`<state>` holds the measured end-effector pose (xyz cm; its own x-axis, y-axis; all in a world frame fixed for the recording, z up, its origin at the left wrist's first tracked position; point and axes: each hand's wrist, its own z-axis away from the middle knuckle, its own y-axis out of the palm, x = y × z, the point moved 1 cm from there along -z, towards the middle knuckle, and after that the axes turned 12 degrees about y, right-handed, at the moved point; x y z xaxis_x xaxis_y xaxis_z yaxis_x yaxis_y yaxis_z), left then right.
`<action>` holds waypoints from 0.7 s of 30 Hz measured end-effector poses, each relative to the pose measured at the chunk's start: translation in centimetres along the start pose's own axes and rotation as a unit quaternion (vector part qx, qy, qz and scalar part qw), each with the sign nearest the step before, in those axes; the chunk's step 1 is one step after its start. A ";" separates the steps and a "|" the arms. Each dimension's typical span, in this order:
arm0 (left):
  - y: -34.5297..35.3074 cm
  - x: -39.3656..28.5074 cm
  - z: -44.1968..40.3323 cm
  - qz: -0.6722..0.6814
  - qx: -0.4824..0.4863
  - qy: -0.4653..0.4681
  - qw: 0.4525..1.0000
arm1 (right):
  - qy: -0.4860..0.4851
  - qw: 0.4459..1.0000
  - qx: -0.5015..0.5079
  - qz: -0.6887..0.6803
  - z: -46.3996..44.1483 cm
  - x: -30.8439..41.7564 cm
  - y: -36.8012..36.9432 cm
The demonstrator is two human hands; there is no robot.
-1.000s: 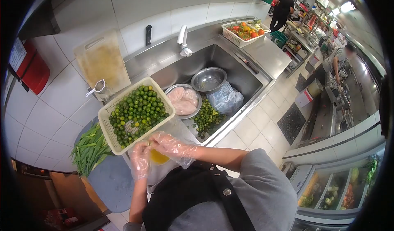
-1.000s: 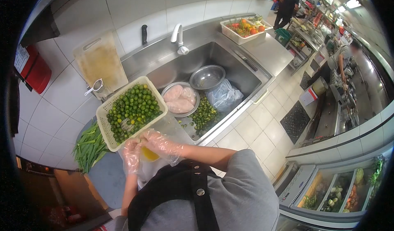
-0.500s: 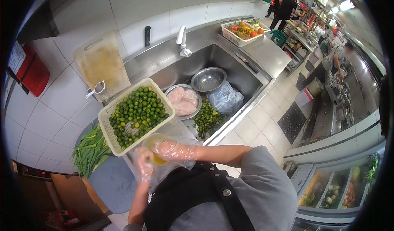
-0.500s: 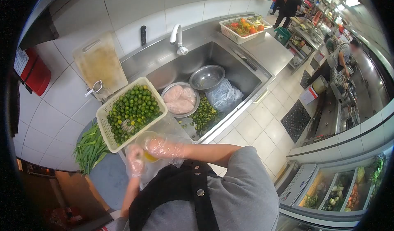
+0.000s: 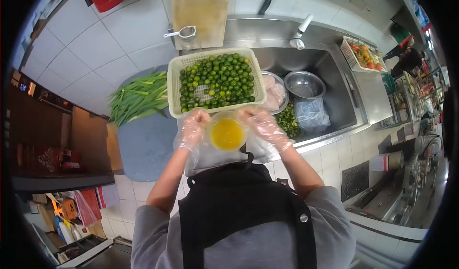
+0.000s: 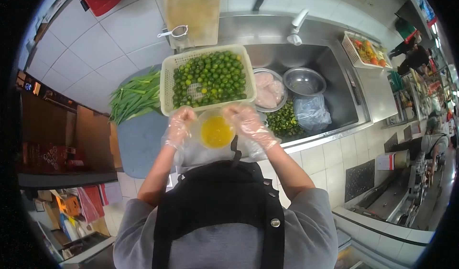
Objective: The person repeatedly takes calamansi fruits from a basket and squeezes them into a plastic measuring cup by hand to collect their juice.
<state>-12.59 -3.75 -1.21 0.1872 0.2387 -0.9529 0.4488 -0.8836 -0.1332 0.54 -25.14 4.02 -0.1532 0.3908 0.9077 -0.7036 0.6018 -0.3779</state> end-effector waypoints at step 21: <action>-2.7 -1.9 5.1 -0.004 -0.095 -0.033 0.995 | -0.020 0.874 0.198 0.444 -3.8 -2.6 10.0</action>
<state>-18.60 -3.85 -0.46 0.1282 0.2139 -0.9684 0.6084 -0.7881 -0.0935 -3.44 -17.46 -2.83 -0.7792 0.5514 0.2980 -0.4787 -0.2167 -0.8508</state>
